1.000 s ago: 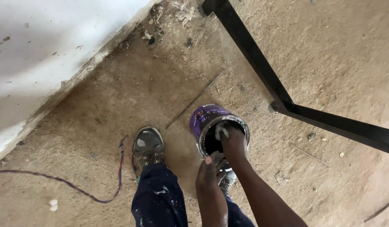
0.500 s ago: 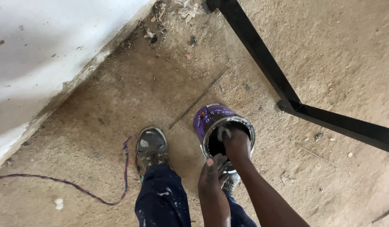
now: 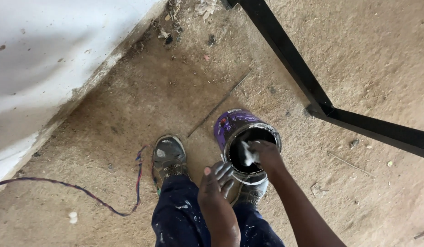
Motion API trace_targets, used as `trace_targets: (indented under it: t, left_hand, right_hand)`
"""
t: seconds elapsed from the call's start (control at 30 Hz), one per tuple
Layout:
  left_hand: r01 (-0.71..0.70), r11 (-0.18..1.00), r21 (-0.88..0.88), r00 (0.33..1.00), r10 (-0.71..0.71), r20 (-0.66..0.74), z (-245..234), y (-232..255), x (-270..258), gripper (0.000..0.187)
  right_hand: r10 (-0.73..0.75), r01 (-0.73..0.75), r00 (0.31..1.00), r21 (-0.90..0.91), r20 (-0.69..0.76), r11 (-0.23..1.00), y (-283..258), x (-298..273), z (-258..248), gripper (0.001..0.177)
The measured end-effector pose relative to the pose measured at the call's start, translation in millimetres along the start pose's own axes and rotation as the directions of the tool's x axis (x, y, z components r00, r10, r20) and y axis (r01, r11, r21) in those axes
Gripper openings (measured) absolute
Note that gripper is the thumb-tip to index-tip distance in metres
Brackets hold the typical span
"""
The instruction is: Painting a black metal furniture frame by dipping a cloth into a paint can and wiping it onto the metal surfaces.
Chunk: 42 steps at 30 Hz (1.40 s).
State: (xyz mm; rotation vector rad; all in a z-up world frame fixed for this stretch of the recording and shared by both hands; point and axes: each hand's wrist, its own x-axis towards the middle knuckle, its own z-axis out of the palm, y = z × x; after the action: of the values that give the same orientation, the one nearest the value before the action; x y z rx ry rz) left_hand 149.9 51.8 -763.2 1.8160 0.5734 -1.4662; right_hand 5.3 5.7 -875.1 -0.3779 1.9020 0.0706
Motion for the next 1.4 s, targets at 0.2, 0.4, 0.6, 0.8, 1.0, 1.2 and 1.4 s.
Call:
trace_targets:
  t: [0.2, 0.4, 0.6, 0.8, 1.0, 1.2, 1.4]
  left_hand:
    - [-0.024, 0.998, -0.054, 0.998, 0.021, -0.063, 0.2, 10.4, -0.5, 0.063]
    - [0.016, 0.999, -0.045, 0.996, -0.02, -0.083, 4.4, 18.2, -6.2, 0.063]
    - [0.016, 0.998, -0.056, 0.996, -0.02, -0.082, 4.5, 16.7, -5.4, 0.062]
    - [0.025, 1.0, -0.014, 0.997, -0.025, -0.066, 7.4, 23.9, -9.0, 0.067]
    - [0.094, 0.995, -0.016, 0.987, -0.095, -0.127, 10.7, 31.7, -12.1, 0.06]
    - [0.118, 0.993, 0.01, 0.991, -0.118, -0.057, 8.0, 28.6, -2.8, 0.067]
    - [0.158, 0.982, -0.107, 0.987, -0.155, 0.036, 8.0, 26.1, 4.3, 0.07]
  right_hand:
    - [-0.03, 0.03, 1.0, -0.018, 0.009, 0.999, 5.8, 5.3, 18.9, 0.025]
    - [-0.036, 0.073, 0.989, -0.261, 0.144, 0.963, 8.4, 4.3, 2.5, 0.039]
    - [0.241, -0.25, 0.968, 0.308, 0.065, 0.918, 45.3, 34.3, -11.0, 0.011]
    - [0.276, -0.246, 0.961, 0.405, -0.017, 0.88, 21.9, -2.2, 0.5, 0.028]
    - [0.149, -0.126, 0.988, 0.391, -0.031, 0.912, 28.8, 2.1, 21.7, 0.026]
    - [0.202, -0.191, 0.979, 0.279, -0.012, 0.941, 50.4, 18.0, 15.0, 0.027]
    - [0.132, -0.112, 0.988, 0.211, -0.081, 0.971, 20.5, -9.7, 15.1, 0.036]
